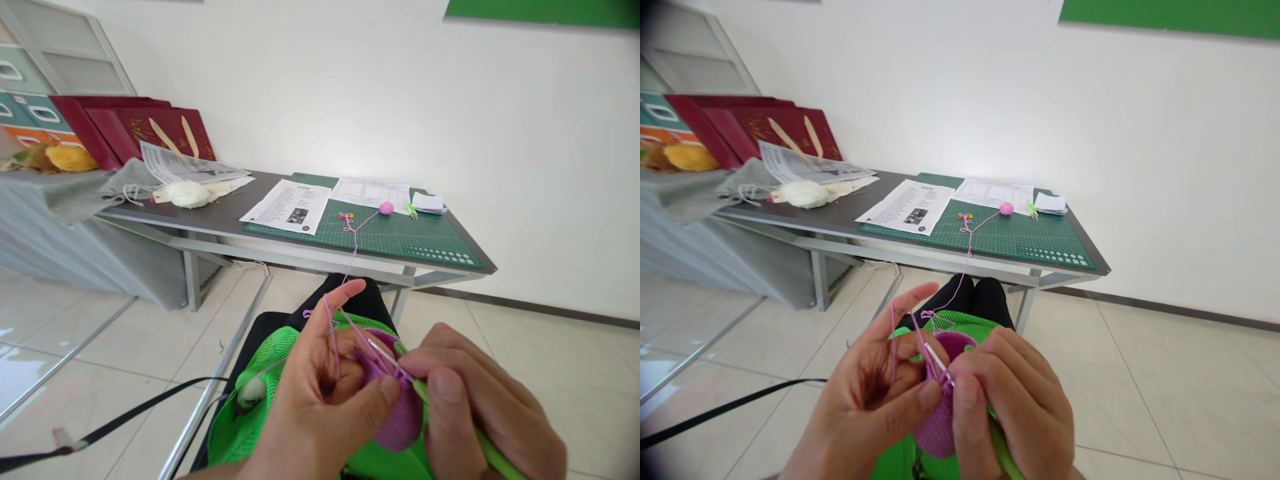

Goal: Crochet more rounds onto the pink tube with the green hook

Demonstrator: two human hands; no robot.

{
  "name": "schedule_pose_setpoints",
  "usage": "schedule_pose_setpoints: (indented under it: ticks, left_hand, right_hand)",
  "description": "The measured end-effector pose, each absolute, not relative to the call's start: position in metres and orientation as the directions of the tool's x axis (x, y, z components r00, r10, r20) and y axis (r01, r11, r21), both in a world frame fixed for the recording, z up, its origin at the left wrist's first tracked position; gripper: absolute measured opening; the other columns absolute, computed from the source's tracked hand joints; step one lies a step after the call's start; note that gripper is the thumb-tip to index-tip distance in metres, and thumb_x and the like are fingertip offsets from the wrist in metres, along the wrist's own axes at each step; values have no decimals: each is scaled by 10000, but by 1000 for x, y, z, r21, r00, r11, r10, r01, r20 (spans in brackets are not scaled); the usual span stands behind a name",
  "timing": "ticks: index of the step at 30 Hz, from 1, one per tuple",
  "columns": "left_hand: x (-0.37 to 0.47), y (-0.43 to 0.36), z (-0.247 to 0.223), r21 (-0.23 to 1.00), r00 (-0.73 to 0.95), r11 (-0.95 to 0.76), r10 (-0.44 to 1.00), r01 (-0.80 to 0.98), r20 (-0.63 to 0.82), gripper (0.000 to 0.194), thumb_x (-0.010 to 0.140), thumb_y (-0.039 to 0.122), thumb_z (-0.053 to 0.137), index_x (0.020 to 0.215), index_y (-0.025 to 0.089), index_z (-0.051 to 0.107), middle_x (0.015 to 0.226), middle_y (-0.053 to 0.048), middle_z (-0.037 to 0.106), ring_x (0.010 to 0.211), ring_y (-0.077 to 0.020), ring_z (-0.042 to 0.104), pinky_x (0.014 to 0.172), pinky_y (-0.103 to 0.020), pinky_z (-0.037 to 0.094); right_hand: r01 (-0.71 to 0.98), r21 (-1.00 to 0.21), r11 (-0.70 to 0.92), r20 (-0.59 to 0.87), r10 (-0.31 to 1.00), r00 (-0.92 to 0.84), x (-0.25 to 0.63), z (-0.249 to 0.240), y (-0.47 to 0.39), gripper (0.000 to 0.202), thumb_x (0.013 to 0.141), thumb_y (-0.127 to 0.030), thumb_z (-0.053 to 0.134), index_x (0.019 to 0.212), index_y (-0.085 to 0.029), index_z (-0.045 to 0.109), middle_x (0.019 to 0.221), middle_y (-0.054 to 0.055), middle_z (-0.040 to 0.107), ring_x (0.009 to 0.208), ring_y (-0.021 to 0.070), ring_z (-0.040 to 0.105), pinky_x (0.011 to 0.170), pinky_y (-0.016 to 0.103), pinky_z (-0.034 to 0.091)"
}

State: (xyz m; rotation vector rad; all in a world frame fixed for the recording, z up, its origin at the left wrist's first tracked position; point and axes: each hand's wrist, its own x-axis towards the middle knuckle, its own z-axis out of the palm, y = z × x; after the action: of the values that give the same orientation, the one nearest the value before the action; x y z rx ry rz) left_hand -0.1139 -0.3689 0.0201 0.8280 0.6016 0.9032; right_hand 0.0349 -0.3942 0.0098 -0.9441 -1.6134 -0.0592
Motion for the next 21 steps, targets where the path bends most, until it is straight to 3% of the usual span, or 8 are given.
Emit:
schedule_pose_setpoints:
  ticks: [5,8,15,19,21]
  left_hand:
    - [-113,-370,22,835,498,345,862,-429,-101,834,892,211,841,1572,289,365,584,152,366,516,-62,166,512,-241,127]
    - [-112,-371,26,844,499,353,858,-404,-121,825,882,240,851,1560,297,384,647,127,430,512,-47,184,511,-242,124]
    - [-109,-368,31,839,521,397,838,-371,-166,903,819,283,911,1558,259,393,623,137,406,501,-42,181,516,-257,122]
    - [-107,-371,32,842,523,396,836,-367,-166,905,819,237,892,1571,265,388,609,141,389,509,-54,171,507,-261,118]
    - [-105,-373,34,851,497,386,849,-357,-177,919,797,153,873,1570,266,391,617,134,437,507,-51,186,499,-260,114]
  right_hand:
    - [628,-533,567,742,670,25,37,16,-397,256,957,-102,584,724,-203,551,582,-37,493,533,95,498,463,238,371]
    - [605,-528,596,768,639,41,37,14,-395,329,942,-49,553,666,-208,470,567,-45,432,511,88,453,462,241,357]
    - [495,-560,665,817,542,196,32,-5,-392,262,932,-32,518,728,-196,527,613,-29,436,532,118,454,474,281,344]
    - [434,-618,655,762,635,126,38,-2,-392,308,981,-77,484,698,-200,472,596,-37,421,542,106,443,479,257,374]
    - [498,-557,665,780,625,38,44,6,-392,318,934,-28,522,679,-202,444,587,-45,422,532,93,443,475,245,398]
